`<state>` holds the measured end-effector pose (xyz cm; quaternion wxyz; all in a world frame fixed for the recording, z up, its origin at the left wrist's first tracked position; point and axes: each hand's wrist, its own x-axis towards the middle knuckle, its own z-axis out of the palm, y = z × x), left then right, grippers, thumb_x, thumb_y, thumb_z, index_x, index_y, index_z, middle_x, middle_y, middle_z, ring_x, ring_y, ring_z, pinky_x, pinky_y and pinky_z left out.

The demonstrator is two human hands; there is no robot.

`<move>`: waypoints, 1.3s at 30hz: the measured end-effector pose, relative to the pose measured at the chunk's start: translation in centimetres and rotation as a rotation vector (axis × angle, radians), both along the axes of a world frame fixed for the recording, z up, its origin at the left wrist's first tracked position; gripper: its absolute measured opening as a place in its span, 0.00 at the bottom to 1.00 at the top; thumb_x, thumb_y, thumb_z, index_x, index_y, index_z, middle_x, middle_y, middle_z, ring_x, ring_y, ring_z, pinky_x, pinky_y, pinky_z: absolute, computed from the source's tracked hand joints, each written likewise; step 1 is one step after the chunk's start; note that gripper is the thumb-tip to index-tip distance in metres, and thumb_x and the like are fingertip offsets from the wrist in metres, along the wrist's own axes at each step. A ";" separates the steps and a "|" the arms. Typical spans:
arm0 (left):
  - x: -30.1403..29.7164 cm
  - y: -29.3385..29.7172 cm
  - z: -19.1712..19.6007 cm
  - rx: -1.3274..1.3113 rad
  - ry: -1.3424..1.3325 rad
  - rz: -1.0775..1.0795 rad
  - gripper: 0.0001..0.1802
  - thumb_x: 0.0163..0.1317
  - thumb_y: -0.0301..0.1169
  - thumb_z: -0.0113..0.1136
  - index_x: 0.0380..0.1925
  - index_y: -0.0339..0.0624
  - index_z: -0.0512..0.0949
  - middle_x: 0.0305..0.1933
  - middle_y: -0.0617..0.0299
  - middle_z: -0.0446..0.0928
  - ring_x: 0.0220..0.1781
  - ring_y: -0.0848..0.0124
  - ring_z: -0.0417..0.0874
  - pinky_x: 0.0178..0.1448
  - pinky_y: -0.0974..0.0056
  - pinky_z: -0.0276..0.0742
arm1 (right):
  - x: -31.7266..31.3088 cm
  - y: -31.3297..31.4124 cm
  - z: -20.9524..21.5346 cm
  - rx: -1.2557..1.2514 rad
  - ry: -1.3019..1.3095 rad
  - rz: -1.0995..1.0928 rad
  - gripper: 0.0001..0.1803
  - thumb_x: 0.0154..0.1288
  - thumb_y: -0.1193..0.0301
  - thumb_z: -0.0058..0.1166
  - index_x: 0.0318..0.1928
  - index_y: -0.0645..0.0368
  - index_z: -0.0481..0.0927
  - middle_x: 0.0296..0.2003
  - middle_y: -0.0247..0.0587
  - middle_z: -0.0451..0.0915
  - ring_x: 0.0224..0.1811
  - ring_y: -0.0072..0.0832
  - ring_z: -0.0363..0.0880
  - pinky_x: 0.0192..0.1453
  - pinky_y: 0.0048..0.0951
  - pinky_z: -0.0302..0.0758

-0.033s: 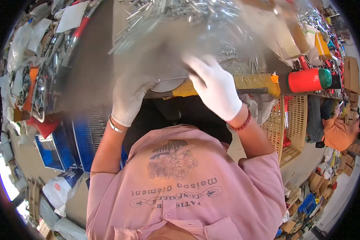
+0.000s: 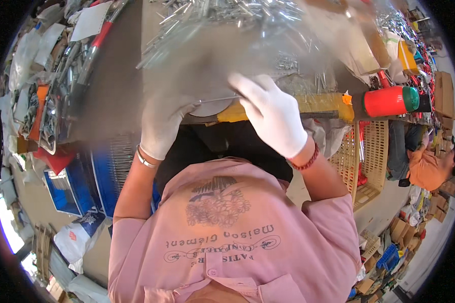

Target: Assembling small metal hardware components using a hammer on a metal plate.

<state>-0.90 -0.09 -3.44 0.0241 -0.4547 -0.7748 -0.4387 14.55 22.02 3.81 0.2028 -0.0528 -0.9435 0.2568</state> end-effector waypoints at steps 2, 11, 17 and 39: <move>0.0 0.2 0.4 0.018 0.014 -0.010 0.11 0.52 0.26 0.78 0.36 0.47 0.87 0.35 0.59 0.79 0.40 0.54 0.84 0.43 0.51 0.79 | 1.5 -0.6 0.9 0.051 0.034 0.012 0.27 0.66 0.80 0.65 0.65 0.50 0.85 0.44 0.46 0.85 0.40 0.43 0.87 0.45 0.38 0.83; 0.0 0.1 1.2 0.027 0.069 -0.008 0.12 0.51 0.25 0.78 0.37 0.47 0.88 0.37 0.58 0.81 0.41 0.53 0.83 0.45 0.51 0.80 | 0.7 -0.9 -1.3 -0.189 -0.098 0.092 0.28 0.69 0.79 0.62 0.68 0.47 0.83 0.41 0.43 0.83 0.40 0.46 0.86 0.46 0.42 0.82; -0.1 -0.4 1.0 0.040 -0.029 -0.050 0.12 0.52 0.24 0.78 0.37 0.46 0.88 0.37 0.57 0.80 0.41 0.53 0.83 0.45 0.52 0.79 | -1.8 0.1 -1.1 0.213 -0.081 0.070 0.18 0.64 0.71 0.68 0.55 0.51 0.86 0.40 0.42 0.81 0.43 0.44 0.85 0.46 0.43 0.83; 6.1 -1.4 3.0 0.081 -1.139 0.290 0.36 0.74 0.24 0.62 0.80 0.39 0.64 0.37 0.62 0.87 0.26 0.82 0.78 0.27 0.74 0.72 | 0.3 -6.5 -1.7 -1.125 -0.743 0.035 0.11 0.74 0.75 0.58 0.54 0.61 0.81 0.28 0.29 0.79 0.23 0.12 0.70 0.27 0.20 0.68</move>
